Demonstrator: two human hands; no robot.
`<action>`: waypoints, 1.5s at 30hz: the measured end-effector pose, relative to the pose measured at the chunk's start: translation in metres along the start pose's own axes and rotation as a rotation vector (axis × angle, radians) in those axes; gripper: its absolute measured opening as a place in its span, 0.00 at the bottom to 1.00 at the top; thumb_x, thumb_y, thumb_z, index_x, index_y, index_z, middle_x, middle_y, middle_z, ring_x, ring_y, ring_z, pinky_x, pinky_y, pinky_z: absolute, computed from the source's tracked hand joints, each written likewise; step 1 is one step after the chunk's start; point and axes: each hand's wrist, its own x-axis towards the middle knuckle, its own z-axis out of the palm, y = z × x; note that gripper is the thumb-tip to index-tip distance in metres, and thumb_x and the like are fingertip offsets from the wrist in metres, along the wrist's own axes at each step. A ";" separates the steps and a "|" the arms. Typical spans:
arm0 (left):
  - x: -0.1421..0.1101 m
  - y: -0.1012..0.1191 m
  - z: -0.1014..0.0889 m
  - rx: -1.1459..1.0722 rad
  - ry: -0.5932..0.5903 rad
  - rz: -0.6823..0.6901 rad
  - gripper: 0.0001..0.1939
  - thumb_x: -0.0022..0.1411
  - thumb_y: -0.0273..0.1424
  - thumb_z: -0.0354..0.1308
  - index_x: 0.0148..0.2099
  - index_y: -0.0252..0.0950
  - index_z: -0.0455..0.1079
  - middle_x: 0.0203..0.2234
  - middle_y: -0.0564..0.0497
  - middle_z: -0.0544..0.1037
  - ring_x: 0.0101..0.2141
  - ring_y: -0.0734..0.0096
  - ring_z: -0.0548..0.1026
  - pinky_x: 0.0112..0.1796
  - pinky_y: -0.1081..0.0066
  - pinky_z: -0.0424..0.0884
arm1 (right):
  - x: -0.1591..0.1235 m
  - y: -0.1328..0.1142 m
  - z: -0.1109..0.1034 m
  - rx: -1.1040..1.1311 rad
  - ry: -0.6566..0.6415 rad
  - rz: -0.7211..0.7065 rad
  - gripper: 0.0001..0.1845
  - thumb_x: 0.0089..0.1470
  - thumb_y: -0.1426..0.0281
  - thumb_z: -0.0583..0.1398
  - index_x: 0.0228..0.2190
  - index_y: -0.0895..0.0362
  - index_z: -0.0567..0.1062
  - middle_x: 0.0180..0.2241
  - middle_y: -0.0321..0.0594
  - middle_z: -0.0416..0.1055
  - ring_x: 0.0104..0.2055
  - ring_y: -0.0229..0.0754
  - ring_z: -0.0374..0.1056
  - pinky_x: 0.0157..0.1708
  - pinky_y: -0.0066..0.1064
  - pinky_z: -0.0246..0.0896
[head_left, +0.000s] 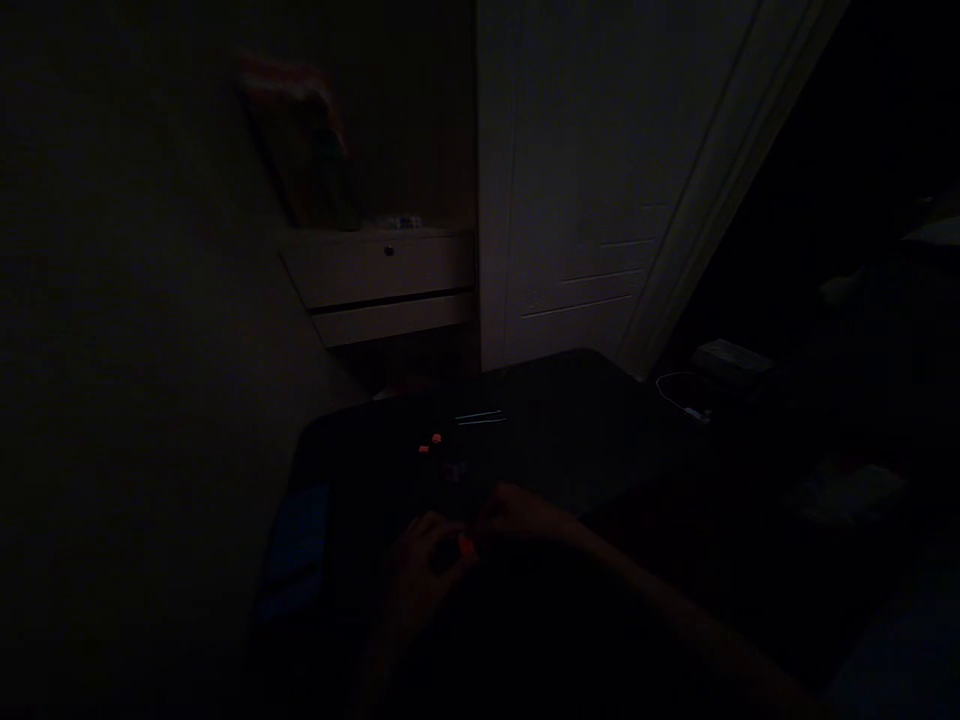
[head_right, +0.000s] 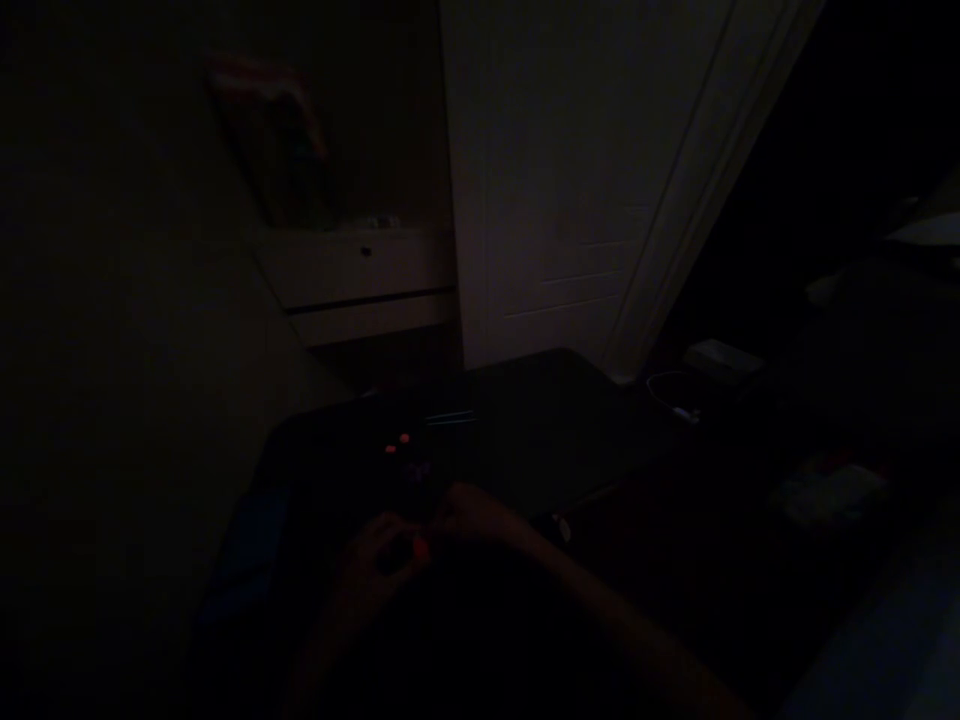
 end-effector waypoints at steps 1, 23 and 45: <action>0.000 0.000 0.000 0.001 0.003 -0.004 0.09 0.57 0.36 0.70 0.42 0.45 0.82 0.39 0.50 0.83 0.43 0.58 0.81 0.44 0.63 0.75 | 0.000 -0.001 0.000 -0.007 0.005 0.011 0.10 0.56 0.69 0.65 0.26 0.60 0.85 0.22 0.33 0.74 0.24 0.34 0.63 0.25 0.24 0.53; 0.001 0.000 0.001 0.012 0.002 0.003 0.07 0.59 0.36 0.69 0.41 0.45 0.82 0.38 0.51 0.82 0.42 0.59 0.81 0.43 0.64 0.75 | -0.004 -0.005 0.005 -0.201 0.042 -0.033 0.12 0.60 0.64 0.65 0.32 0.57 0.87 0.28 0.37 0.79 0.27 0.36 0.68 0.24 0.25 0.50; 0.000 0.000 0.000 0.009 -0.013 0.003 0.07 0.60 0.36 0.69 0.42 0.46 0.83 0.39 0.51 0.82 0.42 0.59 0.81 0.43 0.64 0.75 | -0.017 0.002 -0.002 -0.095 0.016 -0.028 0.13 0.60 0.65 0.65 0.29 0.59 0.86 0.23 0.34 0.75 0.24 0.33 0.63 0.23 0.24 0.51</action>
